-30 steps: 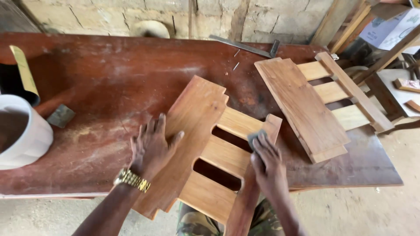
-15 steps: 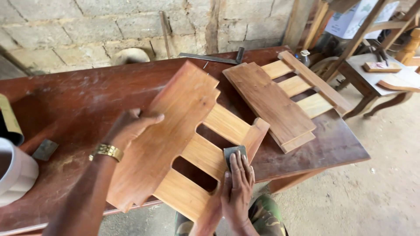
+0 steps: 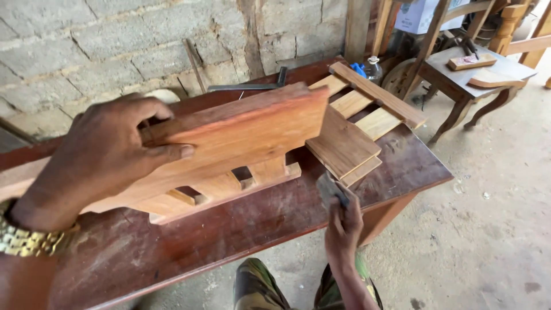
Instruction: Manual sanding of wooden furniture components to prepare them for finishing.
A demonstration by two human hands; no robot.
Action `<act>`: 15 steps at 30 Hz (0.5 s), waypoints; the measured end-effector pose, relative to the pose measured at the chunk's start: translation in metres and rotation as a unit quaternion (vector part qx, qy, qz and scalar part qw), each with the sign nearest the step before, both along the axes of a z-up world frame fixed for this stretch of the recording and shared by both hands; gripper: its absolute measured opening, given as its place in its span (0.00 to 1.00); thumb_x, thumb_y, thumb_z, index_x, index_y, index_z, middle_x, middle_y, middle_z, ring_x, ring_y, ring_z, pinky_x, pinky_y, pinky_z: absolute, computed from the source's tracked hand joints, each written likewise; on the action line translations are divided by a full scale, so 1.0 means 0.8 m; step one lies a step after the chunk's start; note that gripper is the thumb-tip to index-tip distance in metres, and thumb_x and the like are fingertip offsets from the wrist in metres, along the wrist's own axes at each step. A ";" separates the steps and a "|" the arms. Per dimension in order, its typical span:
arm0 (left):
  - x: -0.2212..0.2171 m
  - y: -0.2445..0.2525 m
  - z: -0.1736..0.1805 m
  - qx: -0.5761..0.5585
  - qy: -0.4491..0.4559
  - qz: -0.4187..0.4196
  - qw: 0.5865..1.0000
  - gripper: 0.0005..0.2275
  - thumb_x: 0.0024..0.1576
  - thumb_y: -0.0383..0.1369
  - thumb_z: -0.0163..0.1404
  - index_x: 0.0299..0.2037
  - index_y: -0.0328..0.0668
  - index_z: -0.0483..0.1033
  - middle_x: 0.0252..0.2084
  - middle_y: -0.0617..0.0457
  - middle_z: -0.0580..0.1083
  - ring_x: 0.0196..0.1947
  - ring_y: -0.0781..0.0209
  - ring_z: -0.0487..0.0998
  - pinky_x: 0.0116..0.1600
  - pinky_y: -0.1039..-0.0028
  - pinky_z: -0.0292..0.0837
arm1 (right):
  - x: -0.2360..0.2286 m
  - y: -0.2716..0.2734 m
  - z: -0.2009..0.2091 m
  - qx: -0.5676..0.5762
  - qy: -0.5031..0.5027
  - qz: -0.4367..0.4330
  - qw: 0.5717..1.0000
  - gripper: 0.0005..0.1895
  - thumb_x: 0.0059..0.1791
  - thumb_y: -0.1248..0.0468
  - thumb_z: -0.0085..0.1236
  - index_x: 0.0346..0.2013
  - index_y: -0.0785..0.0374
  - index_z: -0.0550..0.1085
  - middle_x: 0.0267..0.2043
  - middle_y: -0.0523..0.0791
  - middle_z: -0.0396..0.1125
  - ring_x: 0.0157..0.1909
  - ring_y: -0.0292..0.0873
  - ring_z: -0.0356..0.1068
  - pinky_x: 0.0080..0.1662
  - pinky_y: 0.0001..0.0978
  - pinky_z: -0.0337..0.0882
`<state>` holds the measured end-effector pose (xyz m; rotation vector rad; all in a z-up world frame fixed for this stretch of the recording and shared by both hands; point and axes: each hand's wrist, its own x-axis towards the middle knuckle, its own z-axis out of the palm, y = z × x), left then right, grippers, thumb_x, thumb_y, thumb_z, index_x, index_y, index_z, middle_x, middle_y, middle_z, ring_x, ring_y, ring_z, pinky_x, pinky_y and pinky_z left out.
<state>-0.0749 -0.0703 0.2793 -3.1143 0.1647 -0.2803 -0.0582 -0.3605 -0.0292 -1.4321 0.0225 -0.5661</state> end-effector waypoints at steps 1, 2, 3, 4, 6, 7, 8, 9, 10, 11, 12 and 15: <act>-0.001 0.012 -0.011 -0.066 -0.055 -0.050 0.995 0.25 0.51 0.53 0.59 0.48 0.39 0.79 0.30 0.58 0.75 0.15 0.65 0.71 0.21 0.73 0.70 | 0.011 0.001 0.004 0.029 -0.016 0.041 0.999 0.14 0.58 0.65 0.47 0.57 0.65 0.73 0.44 0.46 0.68 0.41 0.34 0.65 0.41 0.28 0.67; 0.005 0.008 -0.005 -0.062 -0.056 -0.054 0.995 0.25 0.51 0.53 0.59 0.48 0.39 0.79 0.30 0.58 0.75 0.15 0.65 0.71 0.21 0.73 0.70 | 0.018 0.012 0.012 0.033 -0.018 0.037 0.999 0.14 0.58 0.65 0.47 0.57 0.65 0.73 0.44 0.46 0.68 0.41 0.34 0.65 0.41 0.28 0.67; 0.010 0.005 -0.006 -0.072 -0.005 -0.008 0.997 0.25 0.54 0.54 0.54 0.54 0.44 0.76 0.29 0.56 0.75 0.17 0.65 0.73 0.23 0.73 0.73 | 0.023 0.019 0.017 -0.017 0.092 0.044 0.995 0.15 0.58 0.65 0.48 0.58 0.64 0.74 0.44 0.50 0.72 0.36 0.41 0.64 0.37 0.36 0.67; 0.015 0.002 -0.008 -0.082 0.046 0.037 0.995 0.26 0.57 0.54 0.50 0.60 0.49 0.74 0.29 0.54 0.76 0.20 0.65 0.74 0.24 0.73 0.75 | 0.029 0.029 0.022 -0.066 0.200 0.050 0.976 0.16 0.58 0.64 0.49 0.59 0.63 0.76 0.44 0.55 0.76 0.31 0.49 0.62 0.33 0.44 0.66; 0.030 -0.046 0.015 -0.044 0.084 0.047 0.994 0.31 0.56 0.58 0.50 0.63 0.47 0.67 0.28 0.51 0.76 0.20 0.65 0.74 0.27 0.73 0.75 | 0.051 0.046 0.029 -0.024 0.134 0.070 0.988 0.16 0.57 0.63 0.48 0.58 0.61 0.75 0.52 0.51 0.73 0.40 0.44 0.70 0.43 0.37 0.73; 0.036 -0.069 0.025 -0.006 0.124 0.062 0.990 0.36 0.56 0.61 0.50 0.67 0.46 0.60 0.28 0.48 0.77 0.20 0.65 0.74 0.29 0.73 0.74 | 0.061 0.056 0.030 0.019 0.069 0.094 0.993 0.16 0.55 0.63 0.46 0.57 0.58 0.74 0.61 0.47 0.71 0.48 0.39 0.77 0.54 0.29 0.80; 0.053 -0.067 0.013 -0.009 0.126 0.062 0.990 0.36 0.56 0.61 0.50 0.67 0.46 0.60 0.28 0.48 0.77 0.20 0.65 0.74 0.29 0.73 0.74 | 0.066 0.065 0.031 0.017 0.071 0.094 0.993 0.16 0.55 0.63 0.46 0.57 0.58 0.74 0.61 0.47 0.71 0.48 0.39 0.77 0.54 0.29 0.80; 0.070 -0.065 0.002 0.019 0.105 0.028 0.994 0.31 0.55 0.63 0.49 0.53 0.43 0.68 0.27 0.48 0.77 0.19 0.61 0.72 0.28 0.69 0.75 | 0.073 0.075 0.033 -0.013 0.057 0.099 0.993 0.17 0.56 0.64 0.45 0.58 0.59 0.74 0.63 0.49 0.68 0.57 0.39 0.72 0.58 0.30 0.76; 0.089 -0.064 -0.009 0.047 0.083 -0.006 0.995 0.30 0.54 0.64 0.47 0.39 0.39 0.75 0.26 0.48 0.76 0.19 0.57 0.71 0.27 0.64 0.76 | 0.081 0.084 0.035 -0.043 0.043 0.104 0.993 0.17 0.57 0.65 0.44 0.59 0.61 0.73 0.65 0.50 0.66 0.65 0.40 0.67 0.62 0.32 0.71; 0.093 -0.063 -0.009 0.049 0.082 -0.010 0.995 0.30 0.54 0.64 0.47 0.39 0.39 0.75 0.26 0.48 0.76 0.19 0.57 0.71 0.27 0.64 0.76 | 0.085 0.092 0.033 -0.041 0.042 0.100 0.993 0.17 0.57 0.65 0.44 0.59 0.61 0.73 0.65 0.50 0.66 0.65 0.40 0.67 0.62 0.32 0.71; 0.099 -0.062 -0.009 0.054 0.010 -0.030 0.998 0.31 0.52 0.67 0.50 0.36 0.42 0.77 0.23 0.50 0.75 0.19 0.58 0.73 0.29 0.65 0.76 | 0.090 0.100 0.031 0.014 -0.029 0.142 0.989 0.17 0.58 0.68 0.45 0.61 0.64 0.71 0.65 0.51 0.66 0.67 0.42 0.66 0.65 0.34 0.67; 0.117 -0.057 -0.012 0.058 -0.052 -0.058 0.995 0.31 0.49 0.69 0.53 0.30 0.45 0.79 0.18 0.53 0.74 0.18 0.59 0.76 0.31 0.65 0.76 | 0.091 0.109 0.036 0.070 -0.117 0.165 0.977 0.17 0.58 0.71 0.46 0.62 0.68 0.70 0.65 0.53 0.67 0.68 0.45 0.65 0.70 0.36 0.63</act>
